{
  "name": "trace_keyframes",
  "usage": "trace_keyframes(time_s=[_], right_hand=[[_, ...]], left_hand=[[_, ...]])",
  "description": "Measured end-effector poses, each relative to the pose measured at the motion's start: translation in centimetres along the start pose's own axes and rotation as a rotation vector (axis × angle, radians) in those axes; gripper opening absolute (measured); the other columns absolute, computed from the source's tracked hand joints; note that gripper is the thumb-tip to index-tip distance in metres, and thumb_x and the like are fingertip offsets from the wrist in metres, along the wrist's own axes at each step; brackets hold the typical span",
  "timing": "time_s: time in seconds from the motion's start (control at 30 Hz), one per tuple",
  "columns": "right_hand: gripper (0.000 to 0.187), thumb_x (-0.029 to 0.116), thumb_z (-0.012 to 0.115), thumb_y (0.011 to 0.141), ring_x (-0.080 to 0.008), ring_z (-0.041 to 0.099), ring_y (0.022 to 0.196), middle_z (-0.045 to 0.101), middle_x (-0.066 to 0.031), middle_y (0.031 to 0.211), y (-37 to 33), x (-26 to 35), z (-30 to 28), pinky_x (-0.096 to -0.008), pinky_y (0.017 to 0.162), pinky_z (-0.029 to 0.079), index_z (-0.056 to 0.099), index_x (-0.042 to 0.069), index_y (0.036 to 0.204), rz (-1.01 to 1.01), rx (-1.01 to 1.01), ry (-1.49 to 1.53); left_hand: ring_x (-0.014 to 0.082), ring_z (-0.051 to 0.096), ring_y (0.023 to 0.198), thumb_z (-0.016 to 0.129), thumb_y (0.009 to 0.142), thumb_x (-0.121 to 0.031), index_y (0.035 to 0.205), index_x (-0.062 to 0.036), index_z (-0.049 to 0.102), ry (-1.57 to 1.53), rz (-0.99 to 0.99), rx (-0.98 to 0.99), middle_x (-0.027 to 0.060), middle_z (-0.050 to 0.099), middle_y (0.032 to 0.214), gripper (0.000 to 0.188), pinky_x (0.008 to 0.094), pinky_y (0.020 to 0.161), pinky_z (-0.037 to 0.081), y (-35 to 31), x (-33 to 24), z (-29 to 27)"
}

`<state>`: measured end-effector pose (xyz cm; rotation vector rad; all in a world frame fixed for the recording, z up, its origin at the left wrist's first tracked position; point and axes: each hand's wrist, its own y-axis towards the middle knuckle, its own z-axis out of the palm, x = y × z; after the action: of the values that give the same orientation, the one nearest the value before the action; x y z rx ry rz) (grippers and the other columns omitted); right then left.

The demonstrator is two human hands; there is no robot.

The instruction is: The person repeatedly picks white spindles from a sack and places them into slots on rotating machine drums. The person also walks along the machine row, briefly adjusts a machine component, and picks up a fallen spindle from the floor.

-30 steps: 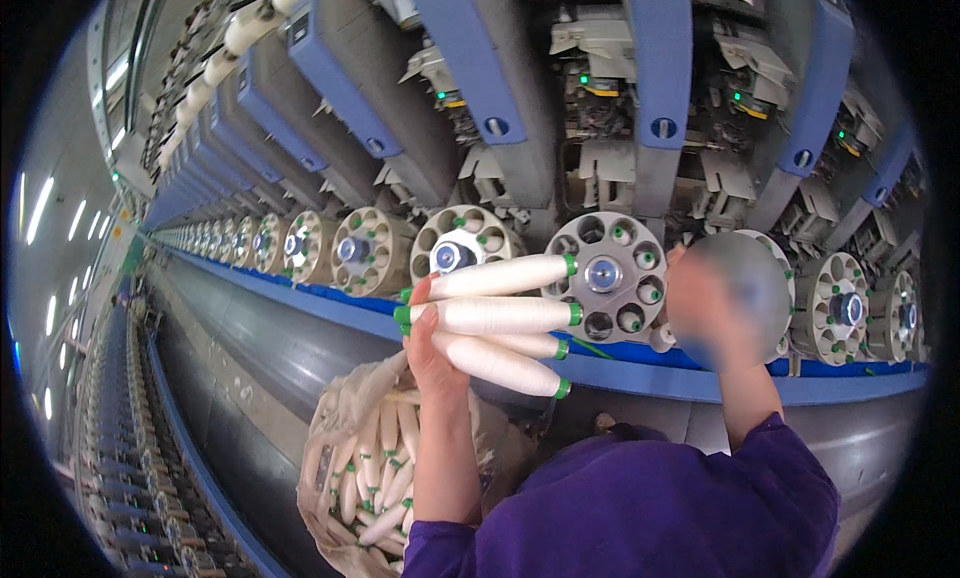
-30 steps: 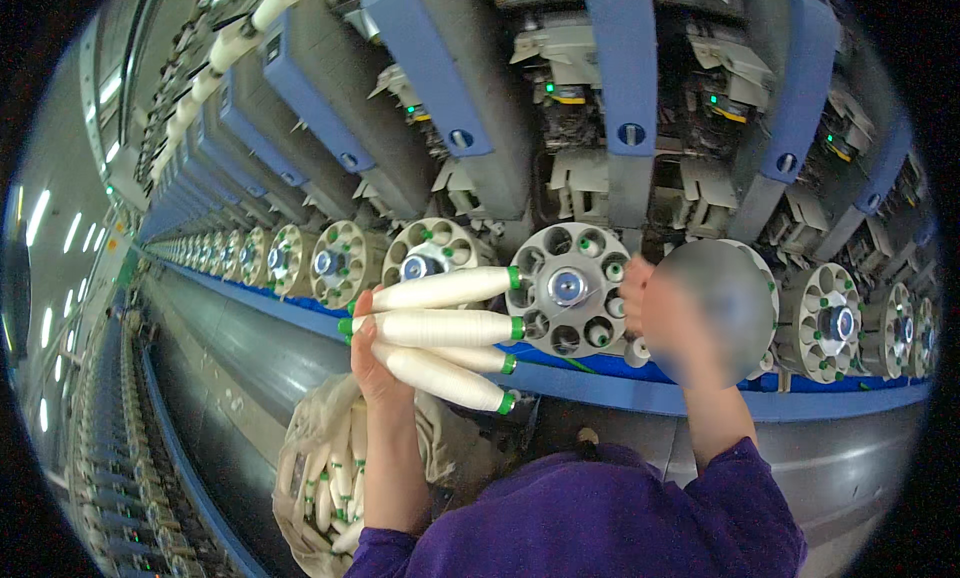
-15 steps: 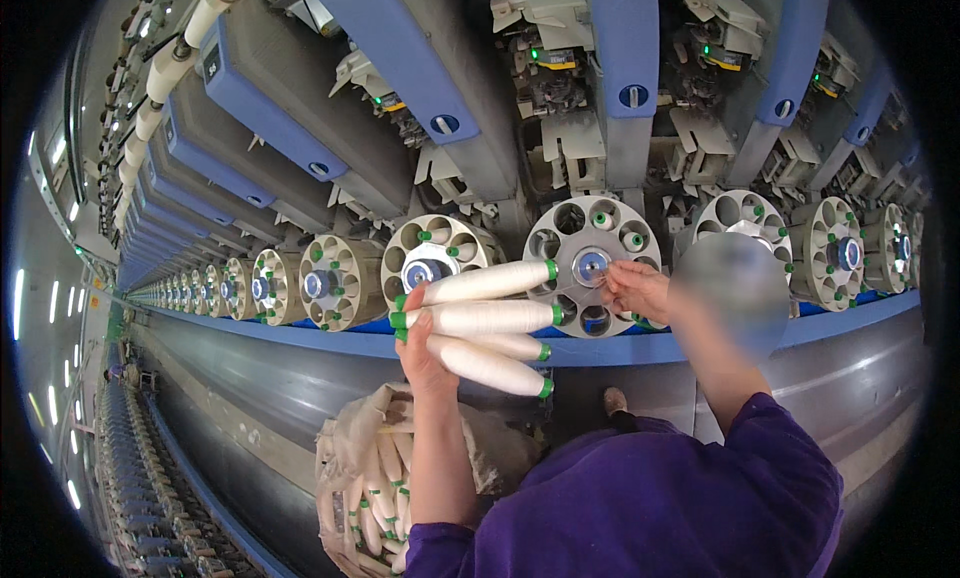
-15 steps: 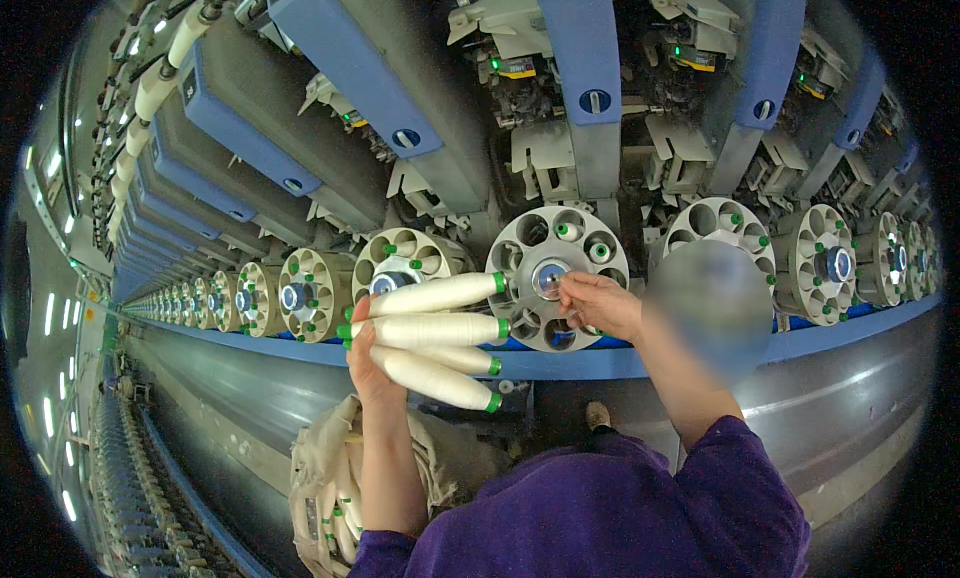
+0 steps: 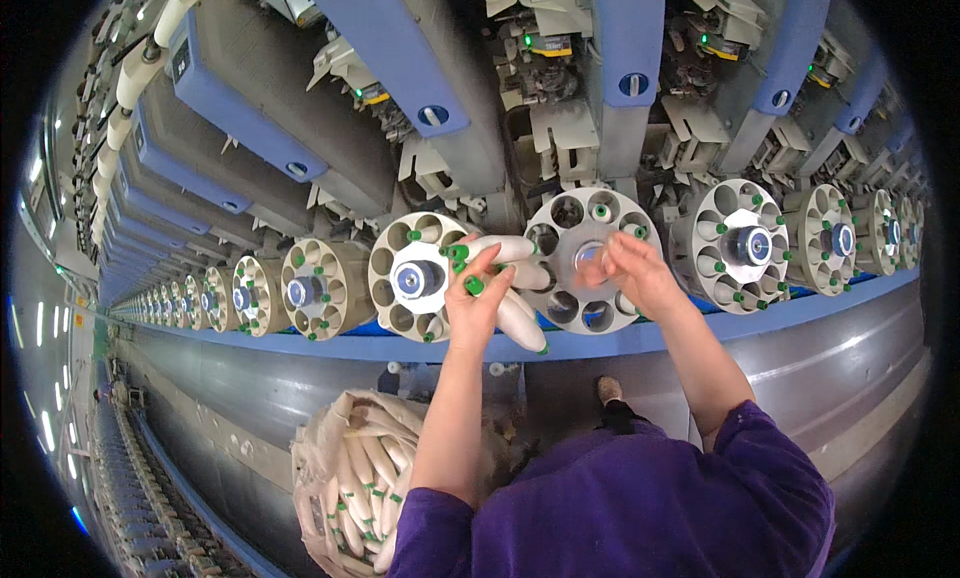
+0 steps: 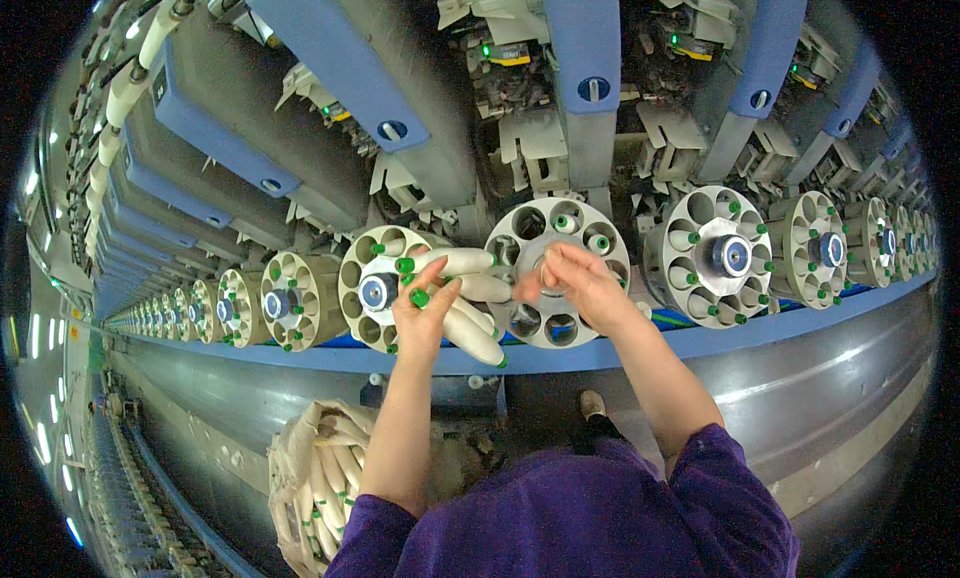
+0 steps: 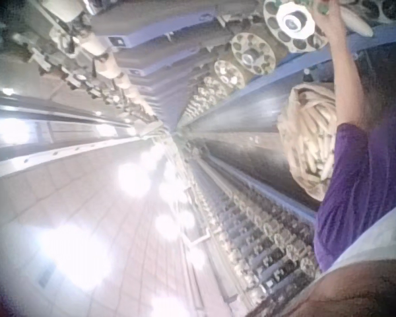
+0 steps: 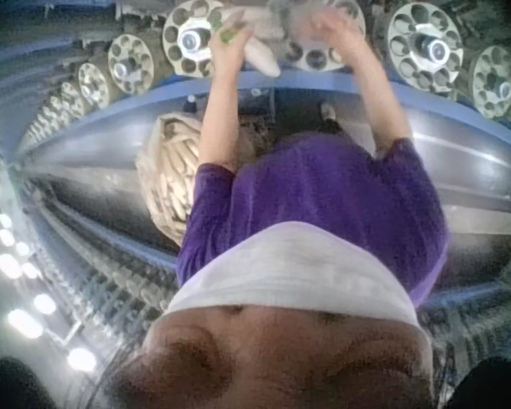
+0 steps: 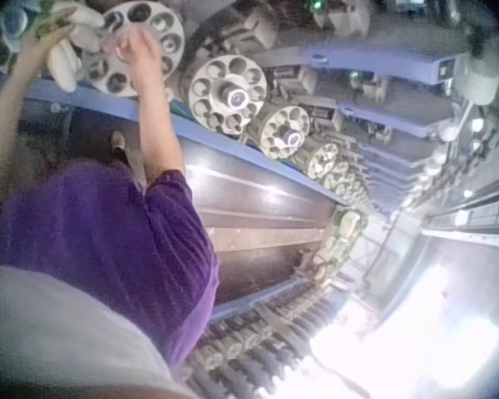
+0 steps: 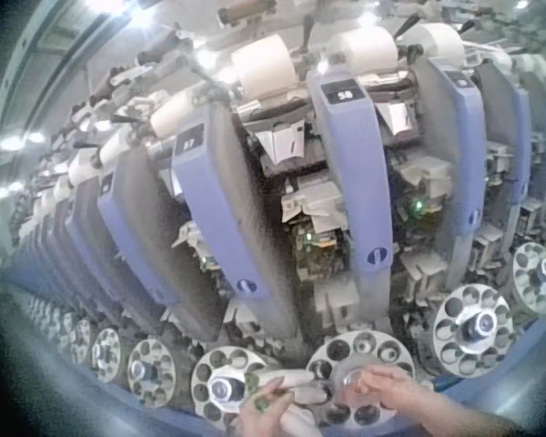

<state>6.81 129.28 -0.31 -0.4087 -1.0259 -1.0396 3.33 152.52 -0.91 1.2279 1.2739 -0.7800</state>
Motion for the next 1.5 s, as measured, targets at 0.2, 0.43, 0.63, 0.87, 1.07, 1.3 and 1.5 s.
trace_keyframes(time_s=[0.2, 0.43, 0.63, 0.87, 1.07, 1.3, 1.5], right_hand=[[0.029, 0.029, 0.043, 0.095, -0.0173, 0.061, 0.070, 0.059, -0.0060, 0.074, 4.0, -2.5, 4.5, -0.0308, 0.064, 0.050, 0.048, 0.007, 0.079, 0.063, -0.084, 0.160], [0.027, 0.031, 0.044, 0.095, -0.0174, 0.056, 0.064, 0.058, -0.0055, 0.074, 5.1, -3.8, 2.5, -0.0313, 0.061, 0.047, 0.049, 0.008, 0.081, 0.091, -0.088, 0.226], [0.044, 0.045, 0.041, 0.093, -0.0148, 0.057, 0.089, 0.060, -0.0072, 0.106, 3.5, -5.8, 3.1, -0.0295, 0.074, 0.045, 0.051, 0.007, 0.115, 0.262, 0.212, -0.660], [0.027, 0.036, 0.053, 0.090, -0.0034, 0.035, 0.047, 0.039, 0.0056, 0.060, -0.2, -5.4, -3.3, -0.0198, 0.040, 0.027, 0.053, 0.012, 0.080, 0.680, -0.123, -0.369], [0.032, 0.035, 0.057, 0.088, -0.0076, 0.052, 0.072, 0.060, -0.0002, 0.092, -1.0, -6.5, -0.2, -0.0221, 0.067, 0.045, 0.057, 0.009, 0.107, 0.514, 0.160, -0.194], [0.022, 0.024, 0.057, 0.089, -0.0126, 0.058, 0.079, 0.065, -0.0043, 0.083, -1.9, -8.3, 3.5, -0.0266, 0.073, 0.046, 0.061, 0.005, 0.099, 0.174, 0.173, -0.658], [0.022, 0.026, 0.048, 0.093, -0.0167, 0.061, 0.082, 0.063, -0.0050, 0.083, -1.0, -6.5, -5.1, -0.0360, 0.082, 0.047, 0.057, 0.007, 0.085, 0.335, -0.211, -0.051]], left_hand=[[0.0215, 0.037, 0.119, 0.066, 0.074, -0.006, 0.108, -0.0080, 0.065, 0.065, 0.038, 0.005, 0.0062, 0.061, 0.094, 0.034, 0.0352, 0.096, 0.031, -0.2, 0.1, 0.3], [0.0138, 0.053, 0.091, 0.061, 0.072, -0.002, 0.109, -0.0082, 0.065, 0.259, 0.190, -0.094, 0.0089, 0.043, 0.125, 0.038, 0.0271, 0.082, 0.044, 0.9, 0.1, 3.1], [0.0163, 0.056, 0.085, 0.053, 0.069, 0.003, 0.111, -0.0032, 0.062, -0.460, -0.212, -0.084, 0.0076, 0.058, 0.104, 0.043, 0.0286, 0.077, 0.047, 0.1, -2.7, -1.6], [0.0252, 0.055, 0.094, 0.048, 0.071, 0.003, 0.118, 0.0036, 0.054, -0.716, 0.017, -0.479, 0.0083, 0.053, 0.095, 0.047, 0.0393, 0.089, 0.045, -3.7, -4.0, -6.9], [0.0266, 0.055, 0.099, 0.048, 0.072, 0.000, 0.119, 0.0011, 0.053, -0.723, 0.115, -0.581, 0.0084, 0.053, 0.097, 0.048, 0.0410, 0.090, 0.044, -5.9, -3.6, -5.1], [0.0262, 0.054, 0.100, 0.050, 0.071, -0.002, 0.119, 0.0019, 0.053, -0.650, 0.114, -0.683, 0.0086, 0.053, 0.099, 0.048, 0.0413, 0.089, 0.045, -7.3, -3.0, -3.2], [0.0269, 0.055, 0.098, 0.048, 0.070, -0.003, 0.119, 0.0036, 0.052, -0.729, 0.090, -0.829, 0.0091, 0.052, 0.096, 0.049, 0.0424, 0.090, 0.045, -8.2, -2.5, -3.1]])
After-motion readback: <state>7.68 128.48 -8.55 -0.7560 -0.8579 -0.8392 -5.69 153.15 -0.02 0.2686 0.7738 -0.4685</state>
